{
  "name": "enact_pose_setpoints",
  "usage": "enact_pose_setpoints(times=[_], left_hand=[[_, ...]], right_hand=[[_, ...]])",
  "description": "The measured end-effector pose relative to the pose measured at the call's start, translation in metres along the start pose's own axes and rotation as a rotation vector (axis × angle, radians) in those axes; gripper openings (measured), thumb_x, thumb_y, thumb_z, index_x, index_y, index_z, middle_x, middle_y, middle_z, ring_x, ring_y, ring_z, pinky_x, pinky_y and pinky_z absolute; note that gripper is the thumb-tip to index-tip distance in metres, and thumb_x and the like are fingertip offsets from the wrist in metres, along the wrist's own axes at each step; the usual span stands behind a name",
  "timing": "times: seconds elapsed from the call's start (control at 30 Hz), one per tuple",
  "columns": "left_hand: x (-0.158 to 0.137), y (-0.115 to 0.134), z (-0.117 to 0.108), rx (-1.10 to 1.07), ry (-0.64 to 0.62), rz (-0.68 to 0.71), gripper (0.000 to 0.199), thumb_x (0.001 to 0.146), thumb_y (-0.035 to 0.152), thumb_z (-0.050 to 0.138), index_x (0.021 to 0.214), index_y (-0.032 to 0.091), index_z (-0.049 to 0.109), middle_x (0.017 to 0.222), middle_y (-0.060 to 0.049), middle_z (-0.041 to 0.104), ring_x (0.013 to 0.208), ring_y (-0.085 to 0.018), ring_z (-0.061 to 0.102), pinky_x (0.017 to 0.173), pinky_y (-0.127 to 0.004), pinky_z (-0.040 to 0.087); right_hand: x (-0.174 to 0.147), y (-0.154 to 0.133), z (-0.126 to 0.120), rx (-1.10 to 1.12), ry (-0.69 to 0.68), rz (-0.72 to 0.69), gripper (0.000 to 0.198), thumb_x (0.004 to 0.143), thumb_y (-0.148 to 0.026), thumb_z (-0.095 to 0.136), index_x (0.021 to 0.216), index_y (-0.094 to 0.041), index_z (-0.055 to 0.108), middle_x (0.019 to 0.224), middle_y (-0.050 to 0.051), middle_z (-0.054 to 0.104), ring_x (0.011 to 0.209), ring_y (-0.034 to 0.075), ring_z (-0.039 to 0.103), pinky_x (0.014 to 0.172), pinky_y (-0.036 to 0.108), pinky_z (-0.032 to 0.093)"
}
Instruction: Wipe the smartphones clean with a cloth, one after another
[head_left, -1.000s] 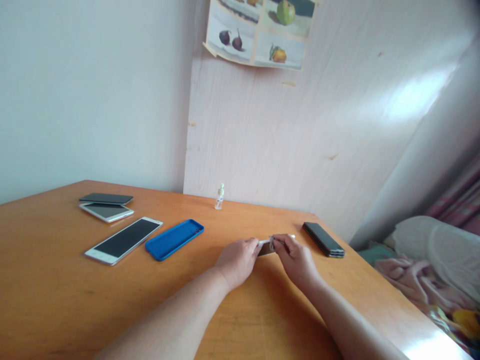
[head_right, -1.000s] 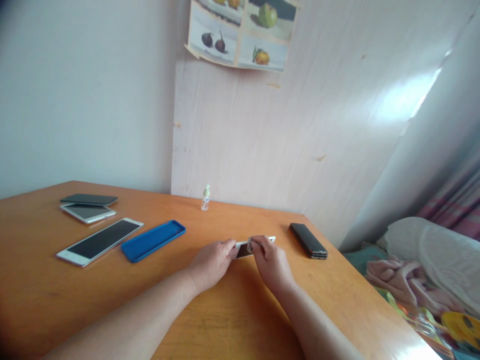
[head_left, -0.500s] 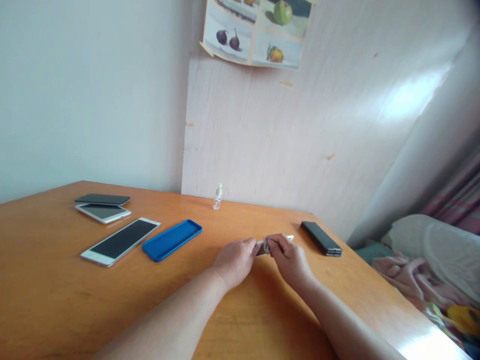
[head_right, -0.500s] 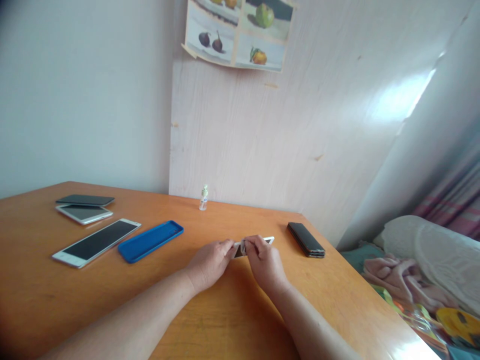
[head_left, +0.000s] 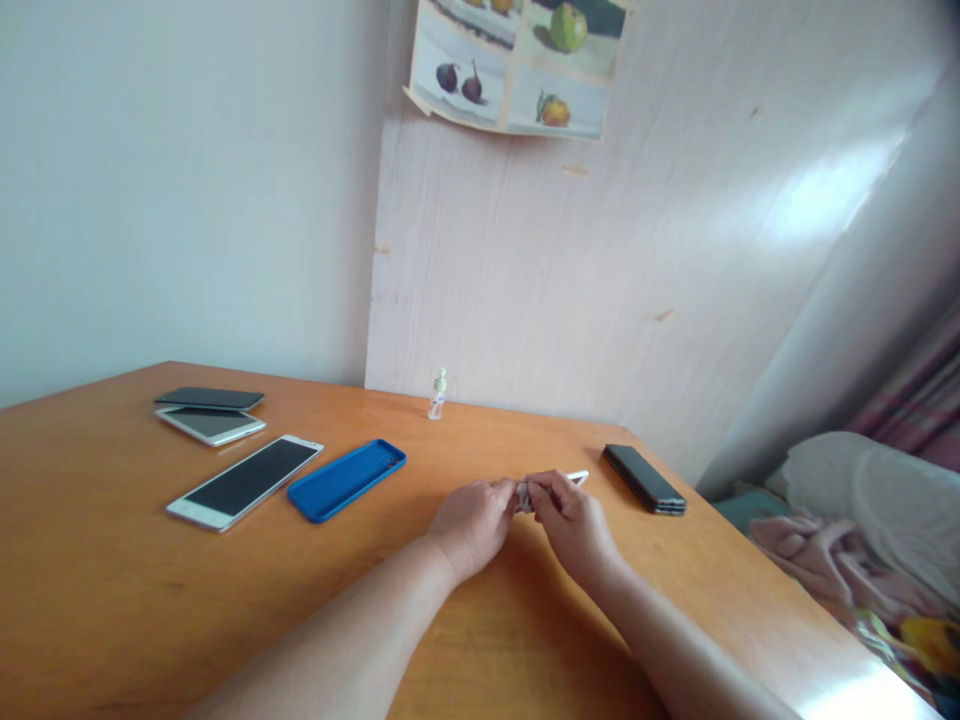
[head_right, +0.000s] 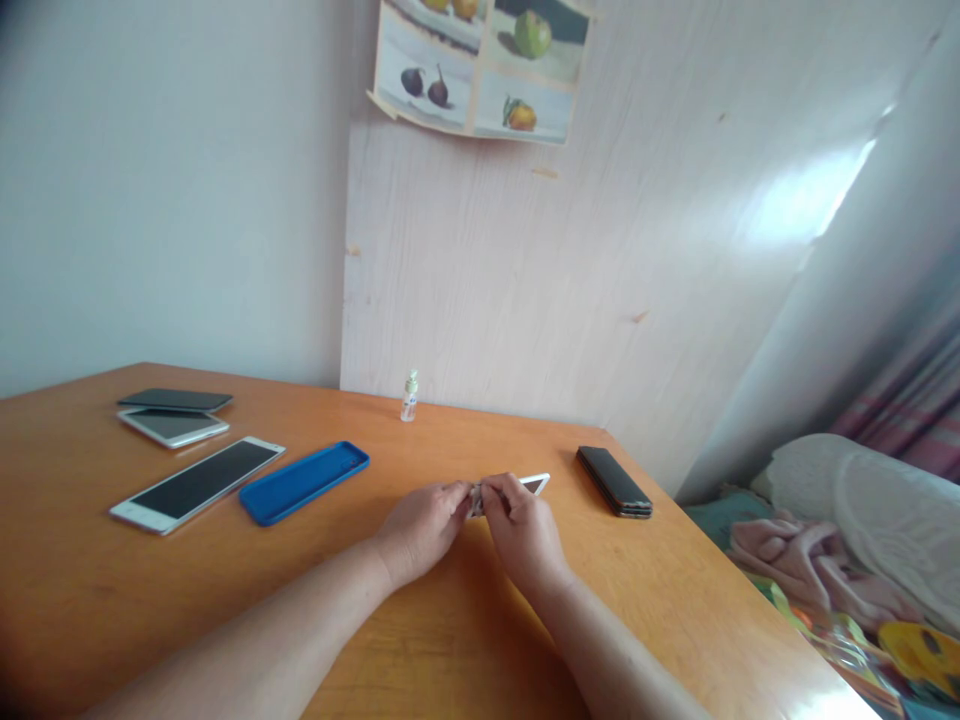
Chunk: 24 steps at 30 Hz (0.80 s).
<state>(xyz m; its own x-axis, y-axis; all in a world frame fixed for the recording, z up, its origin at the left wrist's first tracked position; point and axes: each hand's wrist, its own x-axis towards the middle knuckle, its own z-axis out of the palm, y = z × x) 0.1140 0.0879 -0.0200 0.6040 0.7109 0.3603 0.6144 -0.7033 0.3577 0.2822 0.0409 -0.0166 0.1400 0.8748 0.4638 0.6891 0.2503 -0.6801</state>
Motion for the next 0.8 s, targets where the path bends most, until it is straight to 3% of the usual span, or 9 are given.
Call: enact_pose_setpoints(times=[0.1,0.3,0.57,0.8], left_hand=[[0.000,0.003,-0.002,-0.007,-0.016,0.018,0.030,0.102,0.031,0.032,0.100,0.024,0.061,0.094,-0.005,0.071,0.086,-0.020,0.068,0.071,-0.027,0.046],[0.000,0.012,-0.003,0.085,-0.017,0.031,0.027,0.102,0.035,0.035,0.096,0.023,0.059,0.088,-0.004,0.070,0.081,-0.021,0.067,0.068,-0.029,0.047],[-0.002,0.012,0.000,0.071,-0.014,0.085,0.026,0.100,0.027,0.035,0.096,0.022,0.060,0.089,-0.006,0.072,0.082,-0.022,0.069,0.067,-0.030,0.048],[-0.002,0.016,-0.001,0.135,-0.009,0.094,0.025,0.101,0.033,0.036,0.095,0.022,0.058,0.085,-0.005,0.070,0.078,-0.022,0.067,0.067,-0.030,0.048]], right_hand=[[0.002,0.000,-0.003,-0.050,-0.014,0.033,0.033,0.090,-0.048,0.049,0.082,-0.022,0.068,0.070,0.001,0.068,0.065,0.016,0.061,0.060,0.025,0.041],[0.015,0.028,-0.034,-0.304,0.210,0.163,0.036,0.089,-0.051,0.045,0.080,-0.022,0.064,0.064,0.001,0.064,0.059,0.018,0.057,0.054,0.026,0.035],[-0.005,-0.015,-0.010,-0.411,0.014,0.026,0.032,0.093,-0.052,0.045,0.081,-0.026,0.058,0.066,-0.001,0.066,0.059,0.016,0.058,0.053,0.025,0.029],[0.017,0.030,-0.046,-0.484,0.204,0.210,0.031,0.090,-0.050,0.046,0.078,-0.024,0.060,0.065,0.000,0.064,0.059,0.017,0.055,0.054,0.026,0.029]])
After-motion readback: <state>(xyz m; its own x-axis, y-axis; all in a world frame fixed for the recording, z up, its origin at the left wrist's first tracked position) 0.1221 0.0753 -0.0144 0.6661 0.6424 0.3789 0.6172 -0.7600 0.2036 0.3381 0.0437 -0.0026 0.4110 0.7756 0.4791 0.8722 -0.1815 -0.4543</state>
